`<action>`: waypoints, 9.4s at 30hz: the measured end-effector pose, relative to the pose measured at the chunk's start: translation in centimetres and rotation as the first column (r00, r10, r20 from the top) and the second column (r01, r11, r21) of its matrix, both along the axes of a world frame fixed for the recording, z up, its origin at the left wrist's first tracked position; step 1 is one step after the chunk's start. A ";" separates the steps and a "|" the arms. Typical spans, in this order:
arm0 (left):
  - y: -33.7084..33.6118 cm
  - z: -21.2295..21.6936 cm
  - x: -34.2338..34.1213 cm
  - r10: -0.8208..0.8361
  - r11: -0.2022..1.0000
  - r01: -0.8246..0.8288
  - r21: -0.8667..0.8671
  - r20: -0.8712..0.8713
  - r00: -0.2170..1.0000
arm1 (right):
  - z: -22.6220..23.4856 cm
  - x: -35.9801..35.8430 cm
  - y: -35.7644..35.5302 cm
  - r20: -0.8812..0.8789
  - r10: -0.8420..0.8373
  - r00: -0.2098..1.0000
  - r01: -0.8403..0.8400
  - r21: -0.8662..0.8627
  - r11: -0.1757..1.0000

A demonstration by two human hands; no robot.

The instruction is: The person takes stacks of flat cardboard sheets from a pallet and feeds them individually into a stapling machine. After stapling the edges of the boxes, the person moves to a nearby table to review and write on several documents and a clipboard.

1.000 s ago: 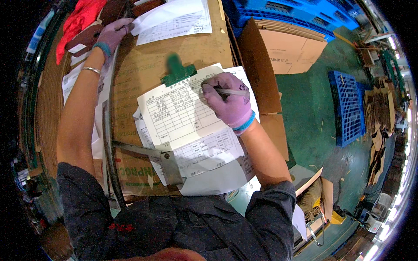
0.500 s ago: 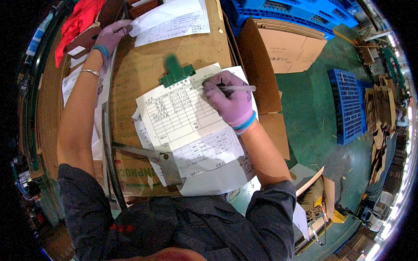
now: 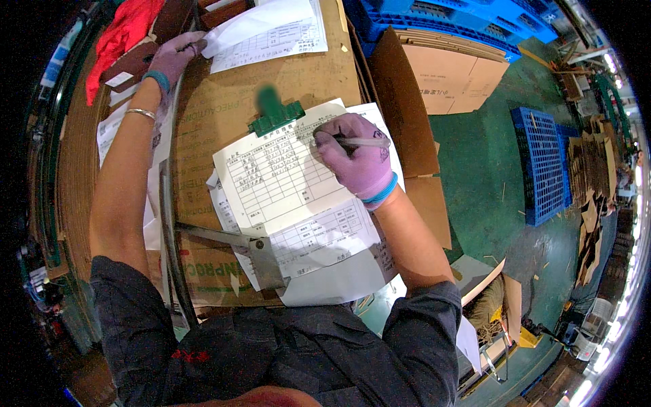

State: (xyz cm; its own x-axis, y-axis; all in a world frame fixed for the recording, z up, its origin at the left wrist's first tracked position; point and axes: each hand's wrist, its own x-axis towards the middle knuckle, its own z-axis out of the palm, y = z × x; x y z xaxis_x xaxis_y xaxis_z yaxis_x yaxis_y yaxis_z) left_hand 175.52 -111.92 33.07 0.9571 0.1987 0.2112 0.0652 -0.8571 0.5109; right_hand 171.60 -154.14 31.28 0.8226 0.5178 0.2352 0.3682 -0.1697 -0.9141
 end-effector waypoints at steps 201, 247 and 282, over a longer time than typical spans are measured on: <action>-2.4 0.8 -0.8 0.050 0.998 -0.050 -0.026 -0.001 0.999 | 3.1 -10.4 -4.3 0.511 0.414 0.754 -0.155 -0.474 0.867; -2.2 0.2 -1.4 -0.078 0.997 0.076 0.032 0.073 0.994 | 1.7 -10.8 -4.5 0.581 0.322 0.747 -0.064 -0.419 0.906; -3.2 0.1 -1.6 -0.056 0.998 0.058 -0.023 0.101 0.993 | 1.7 -10.6 -4.4 0.606 0.293 0.739 -0.045 -0.390 0.920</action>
State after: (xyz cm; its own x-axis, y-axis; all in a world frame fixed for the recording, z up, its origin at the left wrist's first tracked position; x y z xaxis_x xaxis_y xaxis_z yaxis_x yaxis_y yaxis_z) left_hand 173.95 -115.09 33.20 0.9413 0.1509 0.3020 -0.0362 -0.8444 0.5345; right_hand 161.04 -158.49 33.01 0.4263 0.7788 0.4601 0.8942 -0.2861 -0.3443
